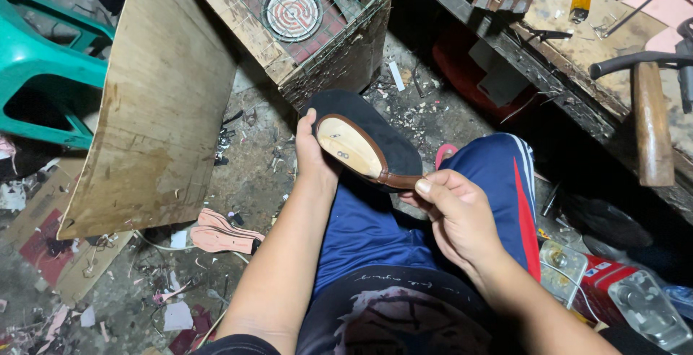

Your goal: The person sits on the floor of a shoe workshop and assembles a slipper. They fit a black fabric upper over a wooden last, press the sole and insole together, trim excess material with scissors, grip and press edges with pliers, and hammer the sole and edges to secure the assembly.

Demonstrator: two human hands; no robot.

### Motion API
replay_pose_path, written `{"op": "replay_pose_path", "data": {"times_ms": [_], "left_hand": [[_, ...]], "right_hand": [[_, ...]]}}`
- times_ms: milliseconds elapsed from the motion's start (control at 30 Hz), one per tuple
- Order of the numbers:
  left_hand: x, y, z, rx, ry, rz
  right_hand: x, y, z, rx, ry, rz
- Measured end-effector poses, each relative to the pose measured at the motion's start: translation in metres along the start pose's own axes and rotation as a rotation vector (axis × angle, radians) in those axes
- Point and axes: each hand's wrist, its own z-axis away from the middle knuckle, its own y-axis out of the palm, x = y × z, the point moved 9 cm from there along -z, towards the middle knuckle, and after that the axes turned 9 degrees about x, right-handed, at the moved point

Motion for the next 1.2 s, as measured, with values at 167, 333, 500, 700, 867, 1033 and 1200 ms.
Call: {"op": "replay_pose_path", "data": {"times_ms": [167, 333, 500, 700, 867, 1033, 1200], "left_hand": [[0.000, 0.002, 0.001, 0.013, -0.004, 0.014], [-0.005, 0.007, 0.007, 0.033, 0.005, -0.032], [-0.013, 0.014, 0.018, 0.008, 0.049, -0.057], [-0.060, 0.040, 0.036, 0.068, 0.330, -0.090], [-0.114, 0.096, 0.079, 0.241, 0.649, -0.294], [-0.112, 0.168, 0.177, 0.081, 1.161, -1.374], [-0.053, 0.217, 0.231, 0.437, 1.324, -1.489]], "right_hand": [[-0.002, 0.002, -0.003, 0.008, 0.029, -0.029], [-0.013, -0.002, 0.000, 0.014, 0.094, 0.003], [-0.022, -0.010, -0.005, 0.127, 0.070, -0.095], [-0.041, -0.013, -0.005, 0.250, 0.149, -0.202], [-0.020, -0.022, -0.021, 0.020, 0.082, 0.120], [0.046, 0.027, -0.014, 0.205, -0.213, 0.457], [0.086, 0.086, -0.007, 0.321, -0.351, 0.559]]}}
